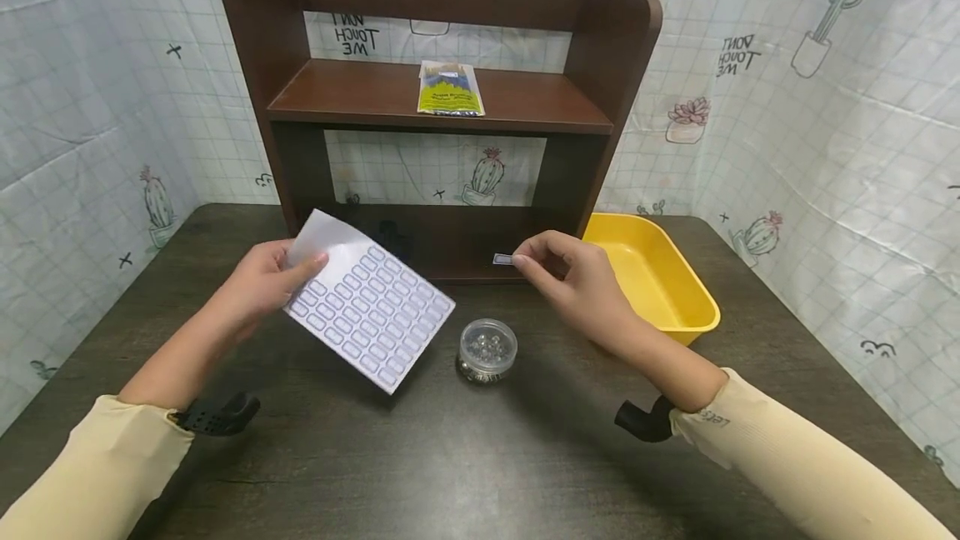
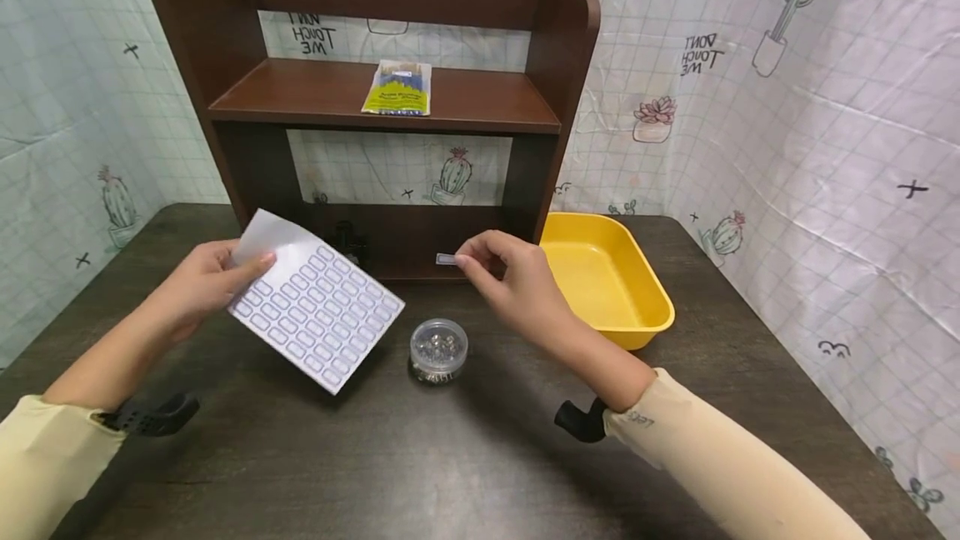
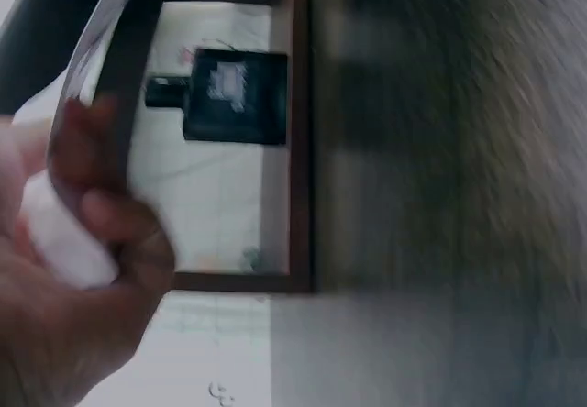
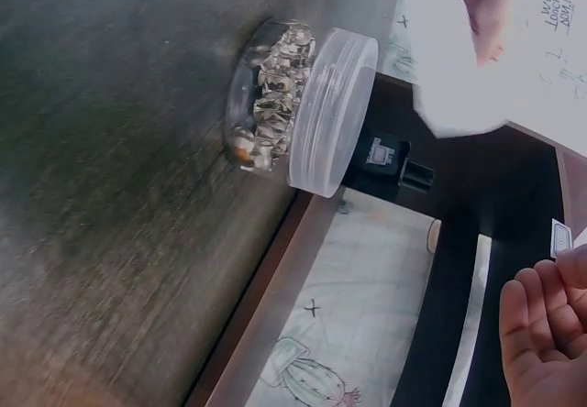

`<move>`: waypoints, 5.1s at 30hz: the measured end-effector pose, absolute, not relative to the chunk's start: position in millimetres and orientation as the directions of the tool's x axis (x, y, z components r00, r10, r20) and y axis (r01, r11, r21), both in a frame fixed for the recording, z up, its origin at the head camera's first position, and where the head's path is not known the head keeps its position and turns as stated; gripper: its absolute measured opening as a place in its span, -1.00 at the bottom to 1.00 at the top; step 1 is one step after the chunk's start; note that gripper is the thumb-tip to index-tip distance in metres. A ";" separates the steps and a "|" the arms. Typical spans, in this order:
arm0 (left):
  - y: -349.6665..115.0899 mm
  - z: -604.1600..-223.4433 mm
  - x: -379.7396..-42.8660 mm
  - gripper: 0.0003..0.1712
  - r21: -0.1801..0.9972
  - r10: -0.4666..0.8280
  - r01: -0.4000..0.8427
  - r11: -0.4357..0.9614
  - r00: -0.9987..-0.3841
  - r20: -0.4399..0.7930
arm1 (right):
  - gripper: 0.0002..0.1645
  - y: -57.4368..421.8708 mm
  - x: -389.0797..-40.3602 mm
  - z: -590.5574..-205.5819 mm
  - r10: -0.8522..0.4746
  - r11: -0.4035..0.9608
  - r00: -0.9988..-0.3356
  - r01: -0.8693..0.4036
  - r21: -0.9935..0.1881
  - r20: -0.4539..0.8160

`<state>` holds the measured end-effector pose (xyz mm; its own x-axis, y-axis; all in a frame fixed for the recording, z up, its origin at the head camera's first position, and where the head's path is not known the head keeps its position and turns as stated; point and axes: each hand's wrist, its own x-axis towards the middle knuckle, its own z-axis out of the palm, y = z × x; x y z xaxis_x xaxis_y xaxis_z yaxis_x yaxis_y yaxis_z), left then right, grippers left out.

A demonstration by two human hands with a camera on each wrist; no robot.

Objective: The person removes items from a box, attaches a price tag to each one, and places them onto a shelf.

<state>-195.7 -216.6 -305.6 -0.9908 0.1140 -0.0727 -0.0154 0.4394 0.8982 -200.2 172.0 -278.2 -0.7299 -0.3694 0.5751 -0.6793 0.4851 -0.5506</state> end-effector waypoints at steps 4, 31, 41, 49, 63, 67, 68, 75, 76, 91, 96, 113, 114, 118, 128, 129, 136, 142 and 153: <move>-221.7 -315.6 -192.8 -0.38 0.851 0.270 -0.053 0.523 -0.936 -0.224 | -0.94 178.3 -194.8 -278.7 -0.369 0.498 -0.771 -0.635 -0.590 0.519; -172.1 -333.0 -176.1 -0.25 0.324 0.265 0.204 0.924 -0.951 -0.156 | -0.95 190.1 -173.0 -294.3 -0.383 0.508 -0.827 -0.560 -0.654 0.411; -114.0 -330.4 -174.3 0.06 0.553 0.556 0.460 0.695 -0.831 -0.007 | -0.95 191.0 -168.1 -299.4 -0.387 0.495 -0.842 -0.533 -0.686 0.375; -75.1 -338.5 -174.9 0.12 0.586 0.652 0.549 0.596 -0.757 0.046 | -0.96 192.0 -162.6 -305.2 -0.400 0.493 -0.857 -0.500 -0.712 0.325; -54.6 -338.5 -183.9 -0.01 0.545 0.677 0.575 0.610 -0.735 0.017 | -0.94 196.7 -161.7 -316.1 -0.459 0.498 -0.855 -0.474 -0.726 0.243; -53.0 -335.7 -185.7 -0.03 0.547 0.675 0.569 0.614 -0.737 0.008 | -0.95 196.4 -161.8 -320.6 -0.497 0.505 -0.843 -0.474 -0.721 0.206; -52.8 -335.3 -186.0 -0.04 0.550 0.674 0.565 0.616 -0.739 0.004 | -0.95 196.1 -161.6 -322.0 -0.508 0.504 -0.840 -0.470 -0.725 0.190; -52.4 -332.9 -185.5 -0.06 0.547 0.668 0.557 0.626 -0.744 -0.007 | -0.94 191.6 -158.5 -331.3 -0.561 0.504 -0.822 -0.435 -0.746 0.100; -52.0 -332.8 -185.6 -0.06 0.549 0.667 0.555 0.625 -0.745 -0.007 | -0.94 191.1 -158.1 -332.9 -0.565 0.510 -0.820 -0.433 -0.743 0.091; -51.5 -331.8 -184.7 -0.08 0.568 0.666 0.551 0.612 -0.746 0.007 | -0.90 177.6 -150.9 -343.4 -0.551 0.560 -0.828 -0.463 -0.688 0.109; -50.9 -331.5 -185.1 -0.04 0.562 0.665 0.540 0.626 -0.746 -0.024 | -0.89 176.4 -149.6 -344.6 -0.539 0.579 -0.834 -0.471 -0.666 0.121; -48.8 -334.2 -185.9 -0.03 0.551 0.655 0.531 0.644 -0.754 -0.040 | -0.88 175.1 -147.7 -345.1 -0.531 0.592 -0.838 -0.472 -0.653 0.125; -48.8 -334.3 -185.8 -0.03 0.546 0.656 0.533 0.646 -0.754 -0.041 | -0.88 175.0 -147.7 -345.0 -0.531 0.593 -0.838 -0.472 -0.652 0.124; -49.1 -333.8 -185.4 -0.04 0.531 0.664 0.547 0.647 -0.747 -0.040 | -0.89 175.2 -147.6 -343.4 -0.540 0.596 -0.833 -0.477 -0.646 0.117; -49.4 -331.8 -184.7 -0.05 0.502 0.658 0.551 0.667 -0.751 -0.049 | -0.98 183.2 -151.7 -329.3 -0.553 0.656 -0.832 -0.472 -0.588 0.050; -49.5 -331.7 -184.6 -0.05 0.502 0.656 0.549 0.669 -0.753 -0.051 | -0.97 184.2 -152.5 -327.9 -0.553 0.665 -0.832 -0.464 -0.585 0.032; -50.8 -331.4 -184.7 -0.06 0.502 0.656 0.546 0.671 -0.753 -0.056 | -0.50 183.7 -156.8 -326.4 -0.580 0.704 -0.815 -0.495 -0.510 -0.009; -50.3 -330.6 -184.9 -0.05 0.499 0.661 0.552 0.668 -0.748 -0.058 | -0.15 177.3 -161.6 -331.7 -0.615 0.672 -0.788 -0.542 -0.504 0.027; -51.0 -331.2 -186.1 -0.08 0.506 0.671 0.561 0.655 -0.740 -0.048 | -0.20 180.8 -181.6 -335.0 -0.663 0.606 -0.749 -0.542 -0.582 0.006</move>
<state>-186.1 -51.0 -331.2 -0.7399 0.6710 -0.0479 0.5612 0.6550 0.5060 -181.6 180.8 -335.0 -0.7487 -0.6629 0.0065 -0.5417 0.6061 -0.5824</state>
